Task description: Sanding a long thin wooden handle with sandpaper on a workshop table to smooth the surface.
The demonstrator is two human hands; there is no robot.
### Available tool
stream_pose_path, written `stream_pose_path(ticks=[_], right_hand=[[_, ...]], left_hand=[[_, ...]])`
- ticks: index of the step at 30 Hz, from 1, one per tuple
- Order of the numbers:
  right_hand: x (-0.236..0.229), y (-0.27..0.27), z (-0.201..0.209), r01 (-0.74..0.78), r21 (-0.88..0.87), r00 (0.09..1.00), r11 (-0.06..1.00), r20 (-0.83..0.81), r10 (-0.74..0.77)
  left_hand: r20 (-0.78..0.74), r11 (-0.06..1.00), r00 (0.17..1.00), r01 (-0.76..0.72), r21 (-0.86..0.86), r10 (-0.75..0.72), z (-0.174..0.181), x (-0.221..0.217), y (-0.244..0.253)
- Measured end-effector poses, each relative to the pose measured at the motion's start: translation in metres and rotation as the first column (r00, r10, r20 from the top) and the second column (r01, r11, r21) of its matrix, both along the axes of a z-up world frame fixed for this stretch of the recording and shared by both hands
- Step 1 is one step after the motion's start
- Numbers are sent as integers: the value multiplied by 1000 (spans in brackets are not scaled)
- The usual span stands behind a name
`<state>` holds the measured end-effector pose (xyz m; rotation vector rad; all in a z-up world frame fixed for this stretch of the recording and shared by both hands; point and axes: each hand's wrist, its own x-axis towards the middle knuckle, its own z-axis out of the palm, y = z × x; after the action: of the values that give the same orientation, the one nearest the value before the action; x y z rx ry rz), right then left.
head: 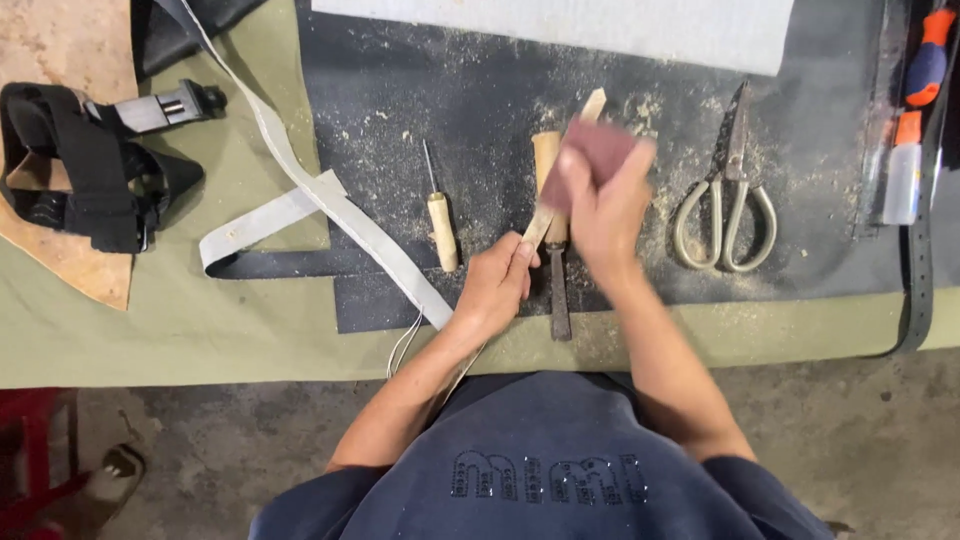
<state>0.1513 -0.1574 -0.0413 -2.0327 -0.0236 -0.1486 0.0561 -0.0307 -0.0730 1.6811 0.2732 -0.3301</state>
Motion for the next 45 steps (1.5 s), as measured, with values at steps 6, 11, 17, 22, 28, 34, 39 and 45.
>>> stream_pose_path(ticks=[6,11,17,22,28,34,39,45], right_hand=[[-24,2,27,16,-22,994,1000,-104,-18],[15,-21,-22,45,-24,997,999,60,-44],[-23,-9,4,-6,28,1000,1000,-16,6],[3,-20,-17,-17,63,993,998,121,10],[-20,-16,-15,-74,34,996,997,-38,75],[-9,-9,3,-22,63,986,998,167,11],[4,-14,-16,-2,66,996,998,95,-5],[-35,-22,-30,80,-163,983,983,-152,-105]], left_hand=[[18,999,1000,20,29,-21,-10,-2,-2],[48,998,998,35,55,-38,-7,-4,-3],[26,999,999,30,33,-31,-4,-3,-2],[35,999,999,20,35,-22,1,-5,-4],[18,998,999,44,37,-44,-1,-2,-5],[26,998,999,40,56,-41,1,3,-3],[8,997,999,48,63,-49,3,-1,-3],[22,998,999,31,50,-32,-8,0,-4]])
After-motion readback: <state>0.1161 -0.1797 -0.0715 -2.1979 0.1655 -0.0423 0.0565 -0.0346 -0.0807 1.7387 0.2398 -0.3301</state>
